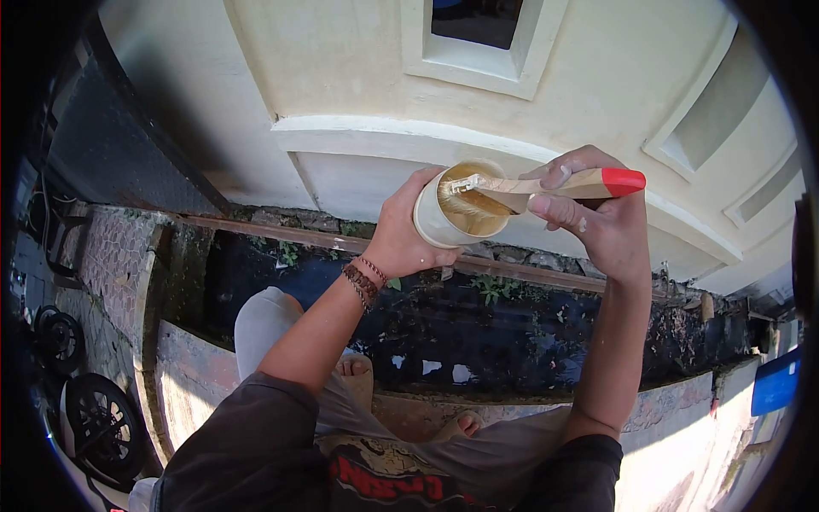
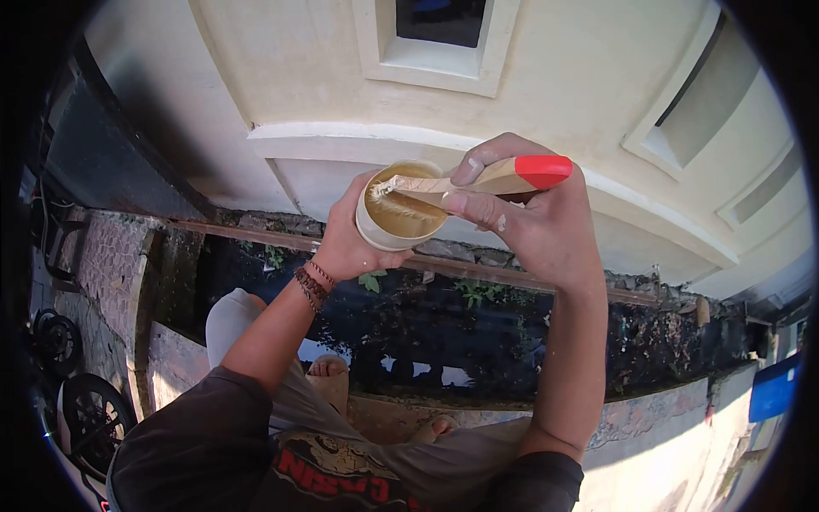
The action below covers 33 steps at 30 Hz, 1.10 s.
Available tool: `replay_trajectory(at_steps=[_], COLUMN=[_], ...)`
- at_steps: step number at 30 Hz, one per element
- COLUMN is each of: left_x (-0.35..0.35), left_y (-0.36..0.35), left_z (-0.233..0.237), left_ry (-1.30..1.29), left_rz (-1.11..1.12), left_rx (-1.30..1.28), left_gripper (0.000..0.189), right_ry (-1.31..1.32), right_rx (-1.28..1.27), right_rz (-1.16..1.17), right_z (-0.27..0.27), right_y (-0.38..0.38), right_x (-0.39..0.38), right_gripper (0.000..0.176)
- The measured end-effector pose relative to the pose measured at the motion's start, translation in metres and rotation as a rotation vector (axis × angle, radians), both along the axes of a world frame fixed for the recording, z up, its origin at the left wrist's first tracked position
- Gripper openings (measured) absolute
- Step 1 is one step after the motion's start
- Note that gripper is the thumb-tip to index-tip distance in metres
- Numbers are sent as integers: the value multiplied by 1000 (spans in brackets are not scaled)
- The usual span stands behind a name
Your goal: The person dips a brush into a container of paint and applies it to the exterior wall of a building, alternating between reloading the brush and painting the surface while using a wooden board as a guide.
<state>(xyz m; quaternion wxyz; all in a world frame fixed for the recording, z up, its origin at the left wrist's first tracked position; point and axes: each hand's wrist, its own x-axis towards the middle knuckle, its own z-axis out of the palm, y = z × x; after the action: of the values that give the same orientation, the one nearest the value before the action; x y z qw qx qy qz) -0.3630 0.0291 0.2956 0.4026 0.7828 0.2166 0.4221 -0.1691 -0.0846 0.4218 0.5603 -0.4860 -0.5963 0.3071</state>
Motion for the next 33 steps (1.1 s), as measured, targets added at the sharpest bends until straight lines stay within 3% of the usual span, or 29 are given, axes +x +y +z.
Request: replay_trajectory(at_steps=[1, 2, 4, 5, 9, 13, 15, 16, 18, 20, 23, 24, 27, 33], left_x=[1, 1, 3, 6, 8, 10, 11, 11, 13, 14, 23, 28, 50, 105], left_y=[1, 1, 2, 3, 2, 3, 3, 3, 1, 5, 13, 18, 42, 119], left_z=[1, 1, -1, -4, -2, -5, -5, -3, 0, -1, 6, 14, 52, 125], left_ry=[10, 19, 32, -38, -158, -131, -44, -41, 38, 78, 35, 5, -69, -161], left_rz=[-14, -29, -63, -92, -173, -161, -123, -127, -17, -13, 102, 148, 253, 431], left_rx=[8, 17, -18, -79, -217, -212, -104, -95, -12, 18, 79, 41, 59, 171], left_gripper=[93, 94, 96, 94, 93, 94, 94, 94, 93, 96, 92, 92, 90, 84], right_ry=[-203, -201, -490, -527, -724, -795, -492, -491, -125, -21, 389, 390, 734, 1055], right_rx=[176, 173, 452, 506, 606, 574, 431, 439, 217, 266, 376, 389, 454, 483], right_rz=[-6, -11, 41, 25, -39, -56, -47, -53, -92, -105, -256, -256, -357, -334], right_z=[-1, -3, -10, -15, -15, -14, -16, -14, -5, -1, 0, 0, -1, -22], right_y=[0, 1, 8, 11, 9, 6, 7, 4, -5, -5, -3, -2, -3, -2], right_x=[1, 3, 4, 3, -5, -4, 3, 7, 18, 32, 62, 75, 98, 142], right_gripper=[19, 19, 18, 27, 43, 37, 28, 28, 22, 25, 26, 26, 21, 20])
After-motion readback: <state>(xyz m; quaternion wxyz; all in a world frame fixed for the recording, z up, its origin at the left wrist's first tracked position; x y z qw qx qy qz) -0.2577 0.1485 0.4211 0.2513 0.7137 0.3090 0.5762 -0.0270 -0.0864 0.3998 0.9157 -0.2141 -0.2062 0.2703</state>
